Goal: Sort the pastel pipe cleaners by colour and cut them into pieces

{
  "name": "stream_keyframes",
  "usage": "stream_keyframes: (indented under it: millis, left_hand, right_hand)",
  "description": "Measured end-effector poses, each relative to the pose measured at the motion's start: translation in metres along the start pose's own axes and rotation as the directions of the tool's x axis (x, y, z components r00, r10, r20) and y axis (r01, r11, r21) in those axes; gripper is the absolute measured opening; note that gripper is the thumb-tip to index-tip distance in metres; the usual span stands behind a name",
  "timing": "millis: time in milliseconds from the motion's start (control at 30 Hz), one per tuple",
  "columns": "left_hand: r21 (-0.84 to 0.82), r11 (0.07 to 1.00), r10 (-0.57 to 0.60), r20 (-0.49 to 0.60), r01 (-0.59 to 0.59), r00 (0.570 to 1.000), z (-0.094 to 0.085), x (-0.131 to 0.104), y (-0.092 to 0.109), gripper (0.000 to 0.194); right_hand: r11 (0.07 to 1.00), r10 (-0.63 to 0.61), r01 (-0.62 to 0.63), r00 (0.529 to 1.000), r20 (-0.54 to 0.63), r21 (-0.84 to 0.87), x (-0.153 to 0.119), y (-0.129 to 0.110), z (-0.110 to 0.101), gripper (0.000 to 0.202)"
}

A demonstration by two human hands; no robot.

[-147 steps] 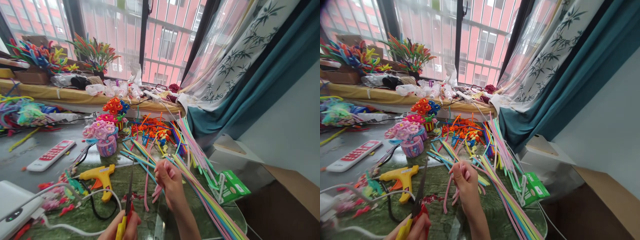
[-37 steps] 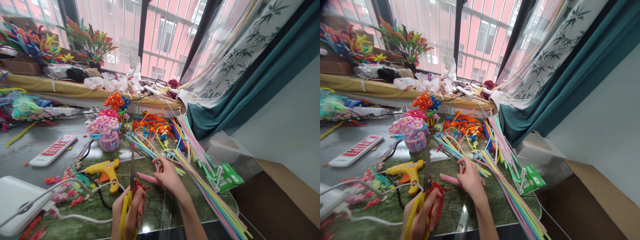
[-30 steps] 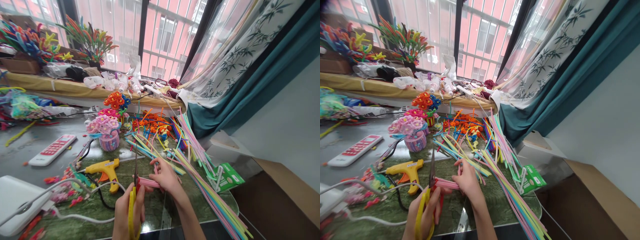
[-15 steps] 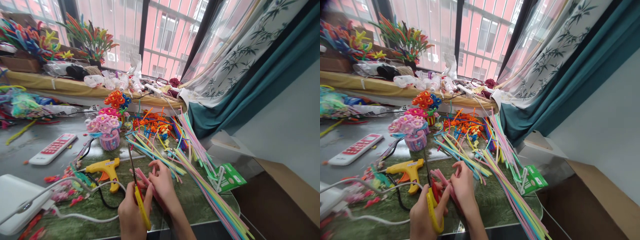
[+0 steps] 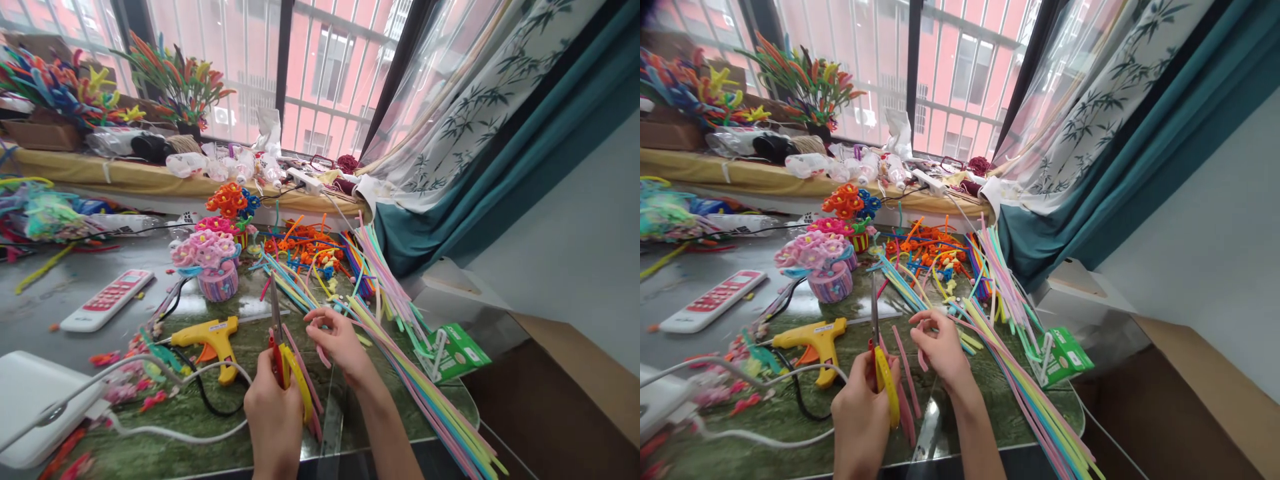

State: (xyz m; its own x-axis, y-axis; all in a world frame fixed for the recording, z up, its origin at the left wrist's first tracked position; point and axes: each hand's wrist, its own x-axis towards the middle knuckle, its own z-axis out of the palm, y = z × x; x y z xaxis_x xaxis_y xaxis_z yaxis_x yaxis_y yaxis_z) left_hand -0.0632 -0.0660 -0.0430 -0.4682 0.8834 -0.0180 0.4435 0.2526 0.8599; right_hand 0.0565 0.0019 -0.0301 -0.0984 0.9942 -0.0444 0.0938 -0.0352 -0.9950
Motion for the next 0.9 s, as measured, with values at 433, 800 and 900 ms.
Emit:
stream_keyframes:
  millis: [433,800,900]
  left_hand:
    - [0.116,0.993,0.023,0.069,-0.031,0.997,-0.006,-0.003,-0.005,0.033]
    - [-0.17,0.982,0.06,-0.108,-0.078,0.992,0.005,-0.011,-0.024,0.036]
    - [-0.209,0.974,0.067,-0.086,-0.084,0.994,0.005,-0.012,-0.023,0.038]
  right_hand:
    - [0.898,-0.143,0.153,0.988,0.056,-0.413,-0.026,-0.051,-0.026,0.02]
    - [0.971,-0.235,0.236,0.972,0.026,-0.033,-0.026,-0.076,-0.049,0.016]
    - [0.974,-0.224,0.224,0.975,0.001,-0.039,-0.021,-0.073,-0.046,0.015]
